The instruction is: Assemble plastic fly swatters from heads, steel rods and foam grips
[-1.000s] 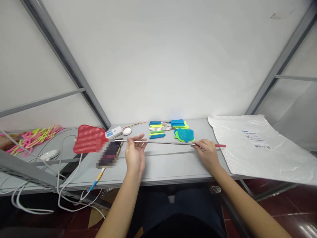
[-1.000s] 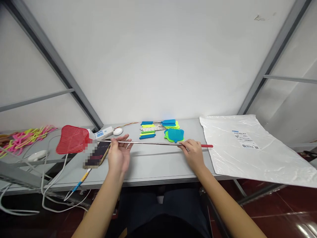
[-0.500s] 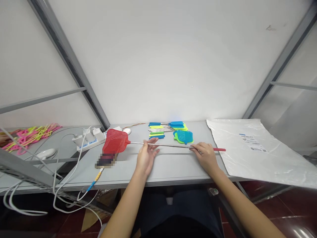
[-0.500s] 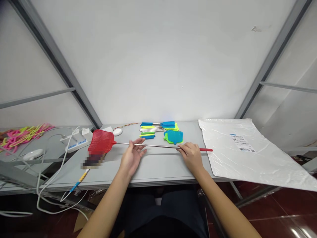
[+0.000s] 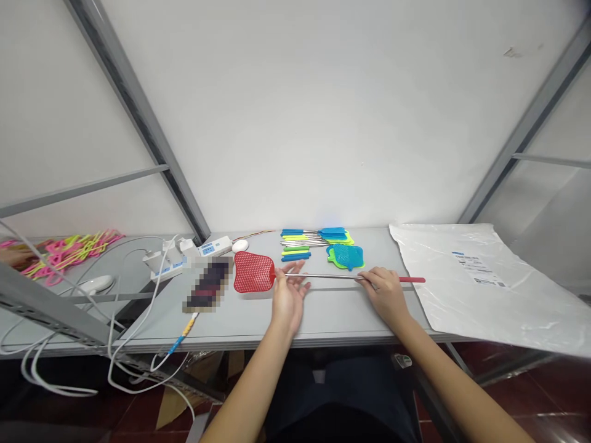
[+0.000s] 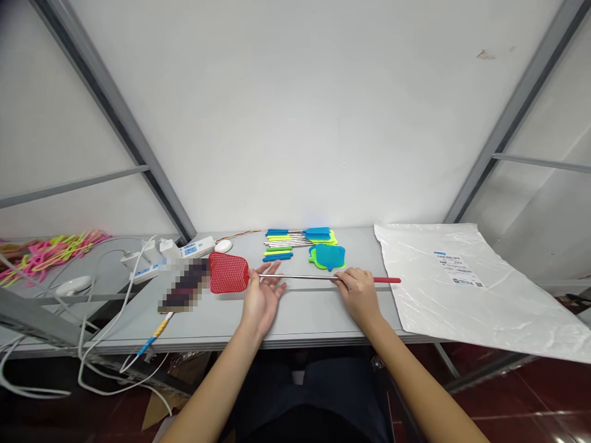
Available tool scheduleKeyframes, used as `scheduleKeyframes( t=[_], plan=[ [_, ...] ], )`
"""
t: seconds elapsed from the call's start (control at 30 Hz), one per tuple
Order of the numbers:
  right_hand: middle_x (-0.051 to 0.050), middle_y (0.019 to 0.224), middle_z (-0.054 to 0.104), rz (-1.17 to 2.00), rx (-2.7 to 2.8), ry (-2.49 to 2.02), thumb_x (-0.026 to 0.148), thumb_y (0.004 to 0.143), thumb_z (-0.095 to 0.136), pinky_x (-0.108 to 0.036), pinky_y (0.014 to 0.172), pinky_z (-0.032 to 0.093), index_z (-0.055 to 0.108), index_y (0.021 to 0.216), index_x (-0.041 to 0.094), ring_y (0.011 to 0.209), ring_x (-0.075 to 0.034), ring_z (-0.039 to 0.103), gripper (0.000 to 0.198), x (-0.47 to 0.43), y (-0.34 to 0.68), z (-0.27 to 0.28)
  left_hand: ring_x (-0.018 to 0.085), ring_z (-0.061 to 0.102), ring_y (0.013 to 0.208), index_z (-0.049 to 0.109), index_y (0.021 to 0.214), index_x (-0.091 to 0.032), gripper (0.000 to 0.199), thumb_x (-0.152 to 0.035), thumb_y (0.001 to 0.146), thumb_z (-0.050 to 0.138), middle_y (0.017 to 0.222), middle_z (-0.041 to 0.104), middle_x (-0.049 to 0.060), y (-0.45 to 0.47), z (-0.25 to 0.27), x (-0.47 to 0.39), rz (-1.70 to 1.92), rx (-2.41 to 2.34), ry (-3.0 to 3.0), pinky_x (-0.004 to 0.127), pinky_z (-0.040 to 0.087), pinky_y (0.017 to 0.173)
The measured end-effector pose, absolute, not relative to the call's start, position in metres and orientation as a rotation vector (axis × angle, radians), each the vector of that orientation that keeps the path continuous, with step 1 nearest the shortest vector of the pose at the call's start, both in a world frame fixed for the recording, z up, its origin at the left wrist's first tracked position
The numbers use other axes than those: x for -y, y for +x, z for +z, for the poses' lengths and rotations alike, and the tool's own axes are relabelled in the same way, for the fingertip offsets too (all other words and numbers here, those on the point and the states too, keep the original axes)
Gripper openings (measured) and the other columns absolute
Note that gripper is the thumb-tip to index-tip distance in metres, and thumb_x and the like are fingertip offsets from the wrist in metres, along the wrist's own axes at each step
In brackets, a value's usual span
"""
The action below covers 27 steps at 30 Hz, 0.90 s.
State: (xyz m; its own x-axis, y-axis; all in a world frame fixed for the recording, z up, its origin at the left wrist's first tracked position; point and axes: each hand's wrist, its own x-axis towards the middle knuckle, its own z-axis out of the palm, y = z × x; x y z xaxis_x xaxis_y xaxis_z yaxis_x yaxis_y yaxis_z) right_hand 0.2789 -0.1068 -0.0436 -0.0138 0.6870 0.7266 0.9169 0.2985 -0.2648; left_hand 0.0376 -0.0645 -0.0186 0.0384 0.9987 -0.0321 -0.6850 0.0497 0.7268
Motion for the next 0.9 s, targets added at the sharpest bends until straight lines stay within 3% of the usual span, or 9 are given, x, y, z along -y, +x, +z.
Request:
scheduleKeyframes(
  t=[0.23, 0.4, 0.5, 0.7, 0.9],
  plan=[
    [-0.003, 0.079, 0.067, -0.306, 1.744, -1.442, 0.035, 0.09, 0.055, -0.034, 0.072, 0.034, 0.07, 0.089, 0.023, 0.079, -0.018, 0.059, 0.019, 0.106, 0.28, -0.045, 0.016, 0.061, 0.089, 0.061, 0.113, -0.027, 0.038, -0.052, 0.085, 0.053, 0.13, 0.057, 0.007, 0.032, -0.012, 0.069, 1.327, -0.634, 0.581, 0.029, 0.051, 0.072],
    [-0.002, 0.08, 0.068, -0.294, 1.714, -1.485, 0.037, 0.091, 0.055, -0.033, 0.072, 0.032, 0.07, 0.089, 0.023, 0.08, -0.018, 0.06, 0.021, 0.108, 0.282, -0.045, 0.015, 0.061, 0.081, 0.065, 0.095, -0.023, 0.04, -0.059, 0.081, 0.055, 0.112, 0.064, 0.006, 0.01, -0.011, 0.054, 1.487, -0.63, 0.201, 0.032, 0.051, 0.074],
    [-0.002, 0.079, 0.067, -0.286, 1.667, -1.519, 0.039, 0.09, 0.054, -0.032, 0.071, 0.033, 0.07, 0.088, 0.022, 0.079, -0.017, 0.059, 0.022, 0.109, 0.285, -0.044, 0.014, 0.061, 0.078, 0.066, 0.092, -0.024, 0.031, -0.052, 0.084, 0.056, 0.101, 0.066, 0.003, -0.001, -0.007, 0.047, 1.591, -0.667, 0.169, 0.031, 0.05, 0.073],
    [-0.003, 0.08, 0.067, -0.243, 1.766, -1.455, 0.037, 0.092, 0.052, -0.031, 0.071, 0.034, 0.07, 0.09, 0.022, 0.079, -0.017, 0.059, 0.024, 0.108, 0.28, -0.044, 0.014, 0.064, 0.083, 0.067, 0.097, -0.025, 0.019, -0.035, 0.082, 0.066, 0.105, 0.068, 0.0, -0.01, 0.005, 0.042, 1.691, -0.71, 0.291, 0.029, 0.051, 0.071],
    [-0.004, 0.081, 0.067, -0.31, 1.787, -1.462, 0.034, 0.093, 0.049, -0.031, 0.07, 0.033, 0.069, 0.088, 0.02, 0.079, -0.018, 0.058, 0.024, 0.105, 0.275, -0.045, 0.012, 0.064, 0.078, 0.068, 0.092, -0.02, 0.015, -0.027, 0.079, 0.069, 0.102, 0.069, 0.002, 0.004, 0.002, 0.048, 1.802, -0.814, 0.307, 0.026, 0.051, 0.067]
  ],
)
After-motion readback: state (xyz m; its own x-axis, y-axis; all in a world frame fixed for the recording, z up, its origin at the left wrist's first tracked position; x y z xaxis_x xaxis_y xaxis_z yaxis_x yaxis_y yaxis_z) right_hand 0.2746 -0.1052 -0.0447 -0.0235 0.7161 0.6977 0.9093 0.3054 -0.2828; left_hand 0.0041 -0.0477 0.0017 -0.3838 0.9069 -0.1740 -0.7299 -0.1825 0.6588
